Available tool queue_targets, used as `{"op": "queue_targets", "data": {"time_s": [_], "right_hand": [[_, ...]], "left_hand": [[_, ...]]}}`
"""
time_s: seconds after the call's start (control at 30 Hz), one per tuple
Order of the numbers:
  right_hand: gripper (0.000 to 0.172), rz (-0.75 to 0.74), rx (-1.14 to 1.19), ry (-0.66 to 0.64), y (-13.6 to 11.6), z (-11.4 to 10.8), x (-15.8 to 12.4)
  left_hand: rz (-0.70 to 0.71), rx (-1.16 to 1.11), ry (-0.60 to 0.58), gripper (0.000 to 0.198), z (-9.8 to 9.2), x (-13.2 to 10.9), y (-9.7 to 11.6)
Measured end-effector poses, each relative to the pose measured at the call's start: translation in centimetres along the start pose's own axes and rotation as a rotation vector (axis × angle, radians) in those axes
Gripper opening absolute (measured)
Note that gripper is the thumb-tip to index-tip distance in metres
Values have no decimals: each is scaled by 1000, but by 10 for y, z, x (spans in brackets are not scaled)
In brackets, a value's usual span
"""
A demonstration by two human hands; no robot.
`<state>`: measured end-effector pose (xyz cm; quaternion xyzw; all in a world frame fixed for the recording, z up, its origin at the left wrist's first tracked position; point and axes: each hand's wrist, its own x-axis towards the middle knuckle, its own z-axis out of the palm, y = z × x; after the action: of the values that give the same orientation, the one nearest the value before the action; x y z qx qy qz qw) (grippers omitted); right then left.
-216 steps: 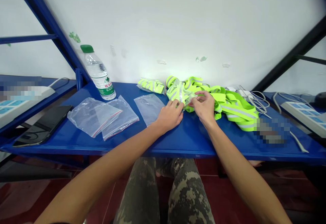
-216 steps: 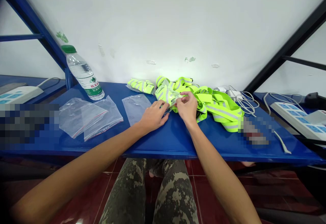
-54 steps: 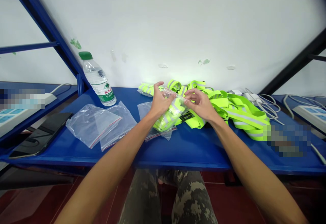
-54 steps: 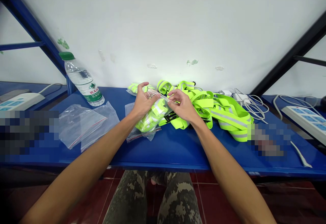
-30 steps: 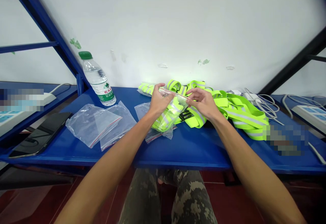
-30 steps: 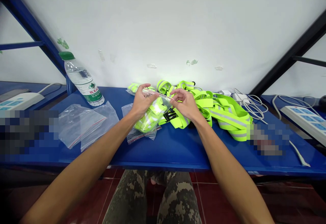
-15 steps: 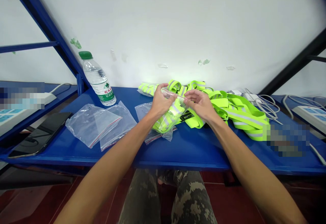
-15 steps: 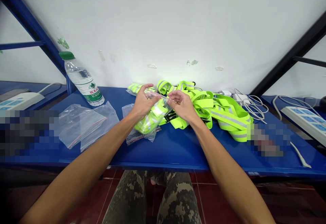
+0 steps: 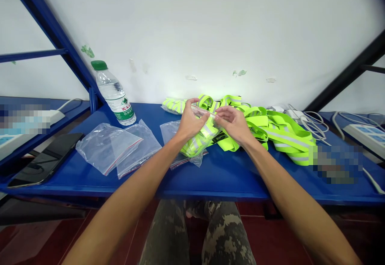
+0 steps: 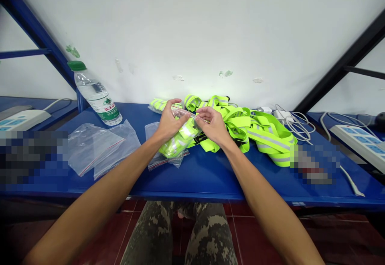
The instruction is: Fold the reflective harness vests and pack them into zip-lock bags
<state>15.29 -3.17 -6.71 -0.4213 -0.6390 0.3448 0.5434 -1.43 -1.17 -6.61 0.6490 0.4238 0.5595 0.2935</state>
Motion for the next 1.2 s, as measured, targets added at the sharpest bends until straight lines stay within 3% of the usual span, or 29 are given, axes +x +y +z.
{"op": "queue_targets", "data": {"time_s": [0.2, 0.47, 0.77, 1.2], "right_hand": [[33, 31, 46, 8, -1, 4, 0], [35, 26, 122, 36, 0, 5, 0], [43, 124, 201, 37, 2, 4, 0], [35, 84, 160, 40, -1, 4, -1]], "left_hand": [[-17, -91, -81, 56, 3, -1, 2], [-48, -90, -67, 54, 3, 0, -3], [-60, -152, -78, 54, 3, 0, -5], [-55, -88, -106, 56, 2, -2, -1]]}}
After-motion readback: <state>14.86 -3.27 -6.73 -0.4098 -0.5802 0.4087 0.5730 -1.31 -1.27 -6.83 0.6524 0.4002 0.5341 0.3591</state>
